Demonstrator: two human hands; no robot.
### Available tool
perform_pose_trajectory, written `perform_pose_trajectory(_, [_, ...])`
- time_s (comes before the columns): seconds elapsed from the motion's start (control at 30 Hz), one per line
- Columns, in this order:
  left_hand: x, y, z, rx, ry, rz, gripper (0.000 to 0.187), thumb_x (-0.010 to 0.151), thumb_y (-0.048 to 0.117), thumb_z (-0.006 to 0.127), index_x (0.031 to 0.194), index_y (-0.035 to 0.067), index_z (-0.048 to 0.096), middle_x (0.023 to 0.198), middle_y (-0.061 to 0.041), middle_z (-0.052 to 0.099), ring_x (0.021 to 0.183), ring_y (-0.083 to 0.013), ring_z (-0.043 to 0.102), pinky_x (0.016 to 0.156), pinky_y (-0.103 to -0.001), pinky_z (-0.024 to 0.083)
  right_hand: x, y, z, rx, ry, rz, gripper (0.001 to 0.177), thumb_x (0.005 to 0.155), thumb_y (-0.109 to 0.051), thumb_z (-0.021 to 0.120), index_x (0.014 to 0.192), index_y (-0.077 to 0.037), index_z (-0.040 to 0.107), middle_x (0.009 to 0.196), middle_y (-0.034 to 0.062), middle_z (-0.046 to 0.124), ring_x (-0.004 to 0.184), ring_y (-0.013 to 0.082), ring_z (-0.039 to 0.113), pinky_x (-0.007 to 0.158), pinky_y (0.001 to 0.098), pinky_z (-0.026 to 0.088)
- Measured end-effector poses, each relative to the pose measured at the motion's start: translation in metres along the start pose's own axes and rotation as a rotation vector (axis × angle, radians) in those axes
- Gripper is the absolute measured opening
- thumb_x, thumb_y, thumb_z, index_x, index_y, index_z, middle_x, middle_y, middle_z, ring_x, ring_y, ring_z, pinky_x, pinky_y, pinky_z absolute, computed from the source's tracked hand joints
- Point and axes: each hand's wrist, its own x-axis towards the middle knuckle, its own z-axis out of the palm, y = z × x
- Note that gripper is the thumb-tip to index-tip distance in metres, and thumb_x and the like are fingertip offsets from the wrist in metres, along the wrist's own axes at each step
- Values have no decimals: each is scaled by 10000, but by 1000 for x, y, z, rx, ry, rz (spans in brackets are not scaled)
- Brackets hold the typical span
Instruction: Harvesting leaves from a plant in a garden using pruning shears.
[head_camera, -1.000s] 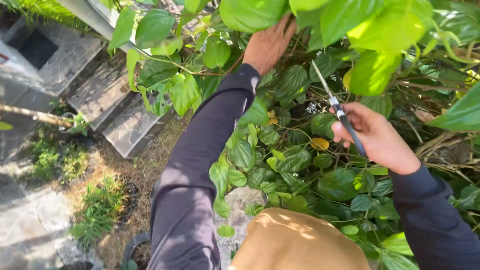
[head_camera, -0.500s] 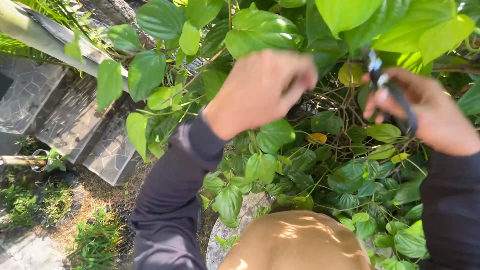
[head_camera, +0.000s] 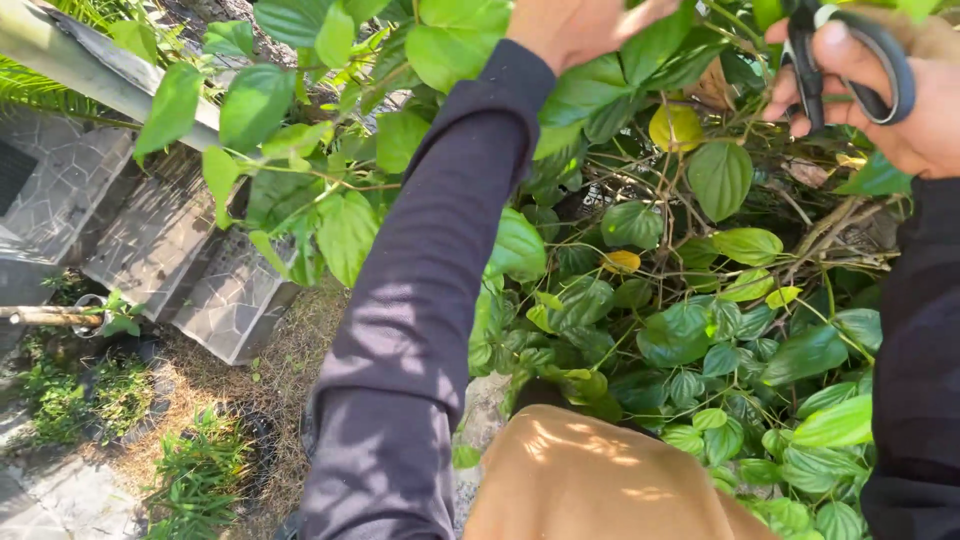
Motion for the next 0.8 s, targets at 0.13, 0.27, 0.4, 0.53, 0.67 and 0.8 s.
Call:
perform_pose_trajectory(0.13, [-37,-9,-17,307,-226,-194,464,866,574,741,833,111,733,649,-106,685,573,-325,642,506,-506,474,-17,-4,13,-107,28,160,474,1069,-367,597,1413,-41,603,1007,90,690,873,196,652,682,318,486])
perform_pose_trajectory(0.27, [-50,23,-62,453,-211,-278,708,741,544,829,1260,118,604,1206,-148,665,1145,-385,601,912,-632,484,-28,-3,46,-136,-83,189,450,996,-333,625,1326,-27,638,912,76,702,835,151,670,708,301,538])
perform_pose_trajectory(0.4, [-69,37,-52,650,-150,-328,1002,687,534,832,1487,218,318,1473,-156,431,1372,-439,411,1053,-787,371,-34,15,81,-158,-121,225,469,947,-358,638,1270,-17,631,888,76,728,801,156,690,731,290,556])
perform_pose_trajectory(0.53, [-81,54,-62,567,-199,-369,1127,775,512,838,1610,194,151,1581,-220,321,1414,-471,414,1102,-736,379,-34,19,118,12,-163,238,512,965,-402,607,1308,-22,628,880,67,704,803,148,650,704,293,512])
perform_pose_trajectory(0.67, [-88,64,-66,450,-231,-417,1176,709,471,871,1611,222,158,1646,-200,267,1418,-409,443,1117,-655,419,-26,3,151,63,-46,249,536,994,-421,566,1335,-11,622,853,69,673,782,152,642,697,296,518])
perform_pose_trajectory(0.8, [-95,57,-51,299,-104,-395,1156,692,399,854,1600,217,161,1626,-215,268,1408,-438,458,1118,-641,431,-4,4,163,226,99,267,554,1020,-439,540,1362,-5,589,877,49,637,755,165,636,664,295,503])
